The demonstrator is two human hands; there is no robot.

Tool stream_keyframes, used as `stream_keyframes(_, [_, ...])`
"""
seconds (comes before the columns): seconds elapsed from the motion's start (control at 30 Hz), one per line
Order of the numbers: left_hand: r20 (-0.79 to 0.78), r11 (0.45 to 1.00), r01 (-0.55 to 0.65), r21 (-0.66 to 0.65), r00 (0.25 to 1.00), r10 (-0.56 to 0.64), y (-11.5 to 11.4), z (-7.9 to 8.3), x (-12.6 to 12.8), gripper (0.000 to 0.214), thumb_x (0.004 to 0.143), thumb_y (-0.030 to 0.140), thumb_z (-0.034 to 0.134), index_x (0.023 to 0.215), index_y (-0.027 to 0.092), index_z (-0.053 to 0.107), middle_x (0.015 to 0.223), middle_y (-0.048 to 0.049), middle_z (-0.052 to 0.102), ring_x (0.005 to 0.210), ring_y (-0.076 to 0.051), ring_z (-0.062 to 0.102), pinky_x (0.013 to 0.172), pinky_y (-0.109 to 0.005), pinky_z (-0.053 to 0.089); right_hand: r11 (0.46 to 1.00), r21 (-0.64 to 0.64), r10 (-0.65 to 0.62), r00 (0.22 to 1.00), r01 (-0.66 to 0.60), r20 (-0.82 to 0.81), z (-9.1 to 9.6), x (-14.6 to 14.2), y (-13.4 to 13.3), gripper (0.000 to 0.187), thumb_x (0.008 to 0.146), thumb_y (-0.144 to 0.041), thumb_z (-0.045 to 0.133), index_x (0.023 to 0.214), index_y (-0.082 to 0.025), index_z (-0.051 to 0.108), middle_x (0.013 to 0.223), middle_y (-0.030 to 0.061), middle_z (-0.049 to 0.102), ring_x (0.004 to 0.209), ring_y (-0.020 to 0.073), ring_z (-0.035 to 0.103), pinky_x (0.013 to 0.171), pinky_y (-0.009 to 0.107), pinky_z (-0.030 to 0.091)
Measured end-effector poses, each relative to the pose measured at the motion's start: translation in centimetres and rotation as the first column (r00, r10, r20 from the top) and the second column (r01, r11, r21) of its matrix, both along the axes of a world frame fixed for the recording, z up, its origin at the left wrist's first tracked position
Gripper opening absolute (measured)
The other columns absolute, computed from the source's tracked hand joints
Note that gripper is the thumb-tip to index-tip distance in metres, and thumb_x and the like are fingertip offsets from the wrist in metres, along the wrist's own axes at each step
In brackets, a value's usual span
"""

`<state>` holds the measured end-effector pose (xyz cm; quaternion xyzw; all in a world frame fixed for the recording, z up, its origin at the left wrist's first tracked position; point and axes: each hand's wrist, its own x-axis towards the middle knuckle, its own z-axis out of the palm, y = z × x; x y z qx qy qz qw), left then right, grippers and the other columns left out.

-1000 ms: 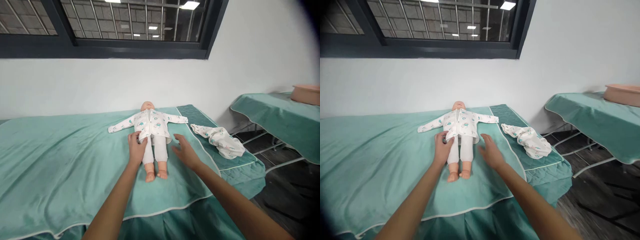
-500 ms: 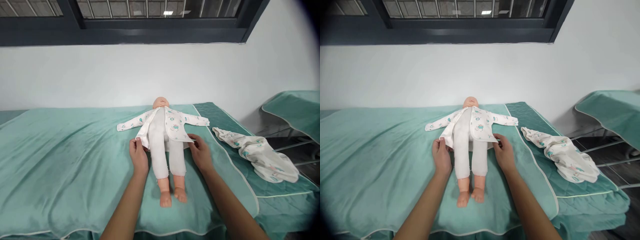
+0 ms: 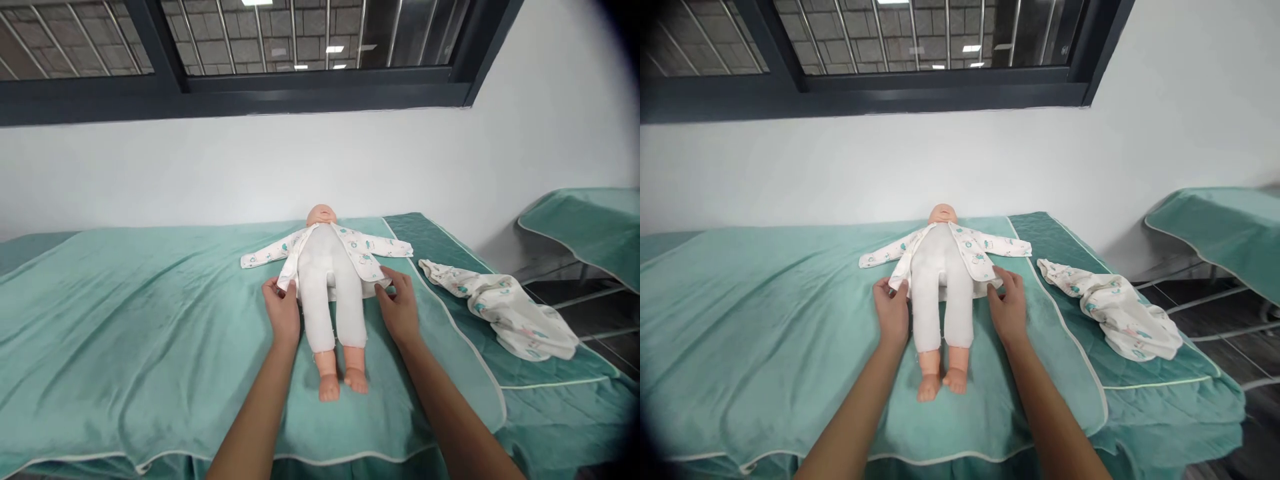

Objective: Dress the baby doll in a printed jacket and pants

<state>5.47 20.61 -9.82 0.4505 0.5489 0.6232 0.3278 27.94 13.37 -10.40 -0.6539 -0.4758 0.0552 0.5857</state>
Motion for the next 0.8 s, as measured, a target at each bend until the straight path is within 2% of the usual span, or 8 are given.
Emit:
stream_keyframes(0.13, [-0.020,1.000,-0.009,-0.013,1.000,0.009,-0.1,0.2,0.1,0.032,0.083,0.033,0.064,0.110,0.021,0.052,0.095,0.0000,0.058,0.081,-0.014,0.056,0.076,-0.030,0.046,0.998,-0.039,-0.050,0.998,0.052,0.045,-0.4,0.3,-0.2,0.025,0.086,-0.030,0.049,0.097,-0.019,0.069,0.098,0.0077,0.063,0.090,0.0210,0.058,0.080,0.034,0.048])
stream_keyframes(0.23, [-0.050,1.000,0.003,0.014,0.999,-0.002,-0.1,0.1,0.1,0.031,0.082,0.031,0.063,0.110,0.021,0.052,0.095,-0.0007,0.059,0.083,-0.015,0.057,0.078,-0.031,0.047,0.979,-0.068,-0.190,0.981,0.193,0.042,-0.7,0.6,-0.8,0.025,0.084,-0.028,0.048,0.097,-0.018,0.066,0.096,0.0089,0.063,0.086,0.0226,0.058,0.082,0.038,0.046])
stream_keyframes(0.33, [-0.049,0.999,0.001,0.041,0.999,0.001,0.1,-0.2,0.0,0.033,0.082,0.025,0.061,0.112,0.021,0.049,0.095,-0.0003,0.056,0.080,-0.014,0.056,0.075,-0.029,0.046,0.973,-0.083,-0.210,0.974,0.216,0.081,-1.1,0.9,-1.8,0.022,0.084,-0.029,0.048,0.093,-0.018,0.065,0.099,0.0102,0.061,0.089,0.0244,0.058,0.085,0.041,0.045])
stream_keyframes(0.47, [-0.050,0.997,-0.029,0.076,0.998,0.033,0.3,-0.7,-0.2,0.037,0.080,0.017,0.059,0.114,0.021,0.045,0.091,0.0027,0.048,0.072,-0.011,0.051,0.071,-0.026,0.043,0.985,-0.055,-0.156,0.975,0.166,0.156,-1.3,1.9,-2.3,0.024,0.083,-0.030,0.048,0.099,-0.018,0.062,0.103,0.0114,0.060,0.098,0.0256,0.057,0.082,0.038,0.048])
stream_keyframes(0.57, [-0.063,0.995,-0.037,0.093,0.997,0.042,0.3,-0.7,-0.1,0.036,0.080,0.015,0.058,0.113,0.021,0.044,0.089,0.0035,0.045,0.072,-0.010,0.049,0.072,-0.026,0.042,0.979,-0.081,-0.151,0.934,0.186,0.324,-0.5,4.1,-1.7,0.034,0.081,-0.025,0.050,0.112,-0.016,0.058,0.113,0.0149,0.059,0.110,0.0279,0.054,0.088,0.040,0.047])
stream_keyframes(0.63, [-0.076,0.994,-0.042,0.097,0.996,0.050,0.2,-0.6,0.0,0.035,0.081,0.015,0.058,0.112,0.021,0.045,0.088,0.0034,0.045,0.073,-0.011,0.049,0.072,-0.026,0.041,0.944,-0.162,-0.169,0.844,0.286,0.508,0.3,6.2,-1.3,0.039,0.081,-0.021,0.050,0.119,-0.014,0.056,0.124,0.0185,0.057,0.118,0.0313,0.051,0.095,0.045,0.043])
stream_keyframes(0.7, [-0.090,0.995,-0.041,0.091,0.995,0.049,0.1,-0.4,0.1,0.033,0.082,0.016,0.057,0.112,0.021,0.045,0.088,0.0028,0.047,0.074,-0.012,0.049,0.072,-0.027,0.041,0.867,-0.243,-0.185,0.734,0.435,0.654,1.1,8.8,-1.2,0.039,0.086,-0.021,0.048,0.124,-0.013,0.056,0.132,0.0210,0.054,0.120,0.0350,0.049,0.096,0.050,0.040])
stream_keyframes(0.8, [-0.120,0.998,-0.010,0.059,0.993,0.017,-0.1,-0.2,0.2,0.031,0.083,0.019,0.058,0.112,0.021,0.046,0.091,0.0007,0.053,0.079,-0.014,0.052,0.074,-0.028,0.041,0.740,-0.396,-0.105,0.675,0.543,0.731,1.8,12.8,-1.9,0.028,0.088,-0.023,0.048,0.109,-0.010,0.063,0.118,0.0261,0.060,0.115,0.0405,0.051,0.091,0.055,0.038])
